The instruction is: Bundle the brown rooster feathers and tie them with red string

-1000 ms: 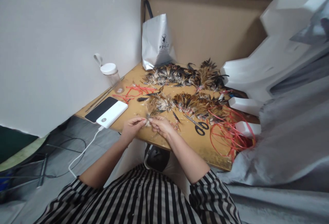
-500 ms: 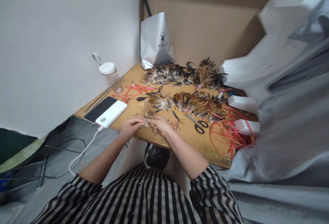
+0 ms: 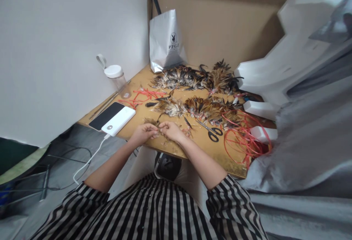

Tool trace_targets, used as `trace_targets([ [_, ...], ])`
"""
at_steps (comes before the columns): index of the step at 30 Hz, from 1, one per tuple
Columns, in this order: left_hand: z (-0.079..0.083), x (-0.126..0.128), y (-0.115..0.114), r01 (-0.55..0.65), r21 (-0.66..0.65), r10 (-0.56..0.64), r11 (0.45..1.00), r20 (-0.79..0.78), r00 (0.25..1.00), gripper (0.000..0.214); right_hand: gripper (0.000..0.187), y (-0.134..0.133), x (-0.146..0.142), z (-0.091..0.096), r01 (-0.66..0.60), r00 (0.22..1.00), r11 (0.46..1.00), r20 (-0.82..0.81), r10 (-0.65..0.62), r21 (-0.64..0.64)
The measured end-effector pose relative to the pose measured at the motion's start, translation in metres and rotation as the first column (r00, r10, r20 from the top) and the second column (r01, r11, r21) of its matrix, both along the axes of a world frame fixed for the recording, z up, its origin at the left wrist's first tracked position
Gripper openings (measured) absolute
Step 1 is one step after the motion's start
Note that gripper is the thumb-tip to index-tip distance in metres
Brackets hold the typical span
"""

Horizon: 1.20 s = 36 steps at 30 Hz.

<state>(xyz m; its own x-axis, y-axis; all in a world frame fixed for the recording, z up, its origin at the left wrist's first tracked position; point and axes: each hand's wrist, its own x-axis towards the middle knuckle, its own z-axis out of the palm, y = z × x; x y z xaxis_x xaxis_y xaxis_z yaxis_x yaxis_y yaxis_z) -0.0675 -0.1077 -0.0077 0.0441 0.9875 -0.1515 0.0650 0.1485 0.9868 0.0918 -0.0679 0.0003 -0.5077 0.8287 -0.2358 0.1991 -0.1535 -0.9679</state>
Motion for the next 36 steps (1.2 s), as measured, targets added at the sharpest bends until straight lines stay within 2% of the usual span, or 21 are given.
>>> trace_targets([
  [5, 0.003, 0.002, 0.006, -0.009, -0.055, 0.011, 0.998, 0.041, 0.999, 0.029, 0.023, -0.002, 0.003, 0.0, -0.014, 1.0, 0.992, -0.026, 0.018, 0.122],
  [10, 0.001, 0.0, 0.007, 0.054, -0.051, -0.055, 0.997, -0.017, 0.998, 0.014, 0.022, -0.006, -0.003, 0.007, -0.048, 0.999, 0.961, 0.01, 0.047, 0.272],
  [14, 0.007, -0.002, 0.005, 0.111, -0.036, -0.114, 0.993, -0.091, 0.989, 0.008, 0.023, -0.003, -0.012, 0.006, -0.065, 0.996, 0.923, 0.074, 0.04, 0.378],
  [18, 0.013, -0.004, 0.002, 0.146, -0.027, -0.149, 0.989, -0.133, 0.98, 0.01, 0.025, 0.002, -0.018, 0.003, -0.048, 0.999, 0.929, 0.041, 0.036, 0.367],
  [22, 0.01, -0.008, 0.003, 0.106, -0.03, -0.108, 0.994, -0.092, 0.99, 0.016, 0.025, 0.006, -0.013, 0.002, 0.068, 0.996, 0.959, -0.071, -0.05, 0.275],
  [24, 0.007, -0.01, 0.004, 0.095, -0.027, -0.096, 0.995, -0.054, 0.994, 0.019, 0.022, 0.006, -0.005, 0.002, 0.096, 0.995, 0.956, -0.041, -0.089, 0.276],
  [28, 0.006, -0.013, 0.006, 0.105, -0.022, -0.106, 0.994, -0.012, 0.994, 0.023, 0.021, 0.003, 0.008, -0.002, 0.001, 0.992, 0.947, 0.122, -0.042, 0.322],
  [31, 0.008, -0.013, 0.005, 0.128, -0.025, -0.129, 0.991, -0.012, 0.992, 0.024, 0.022, -0.002, 0.009, -0.005, -0.062, 0.979, 0.897, 0.199, -0.03, 0.438],
  [34, 0.01, -0.013, 0.004, 0.167, -0.015, -0.168, 0.986, -0.014, 0.986, 0.025, 0.022, -0.005, 0.004, -0.003, -0.122, 0.966, 0.787, 0.253, -0.044, 0.605],
  [36, 0.01, -0.014, 0.003, 0.194, -0.006, -0.194, 0.981, -0.018, 0.981, 0.025, 0.019, -0.006, 0.001, -0.001, -0.166, 0.953, 0.721, 0.297, -0.057, 0.673],
])
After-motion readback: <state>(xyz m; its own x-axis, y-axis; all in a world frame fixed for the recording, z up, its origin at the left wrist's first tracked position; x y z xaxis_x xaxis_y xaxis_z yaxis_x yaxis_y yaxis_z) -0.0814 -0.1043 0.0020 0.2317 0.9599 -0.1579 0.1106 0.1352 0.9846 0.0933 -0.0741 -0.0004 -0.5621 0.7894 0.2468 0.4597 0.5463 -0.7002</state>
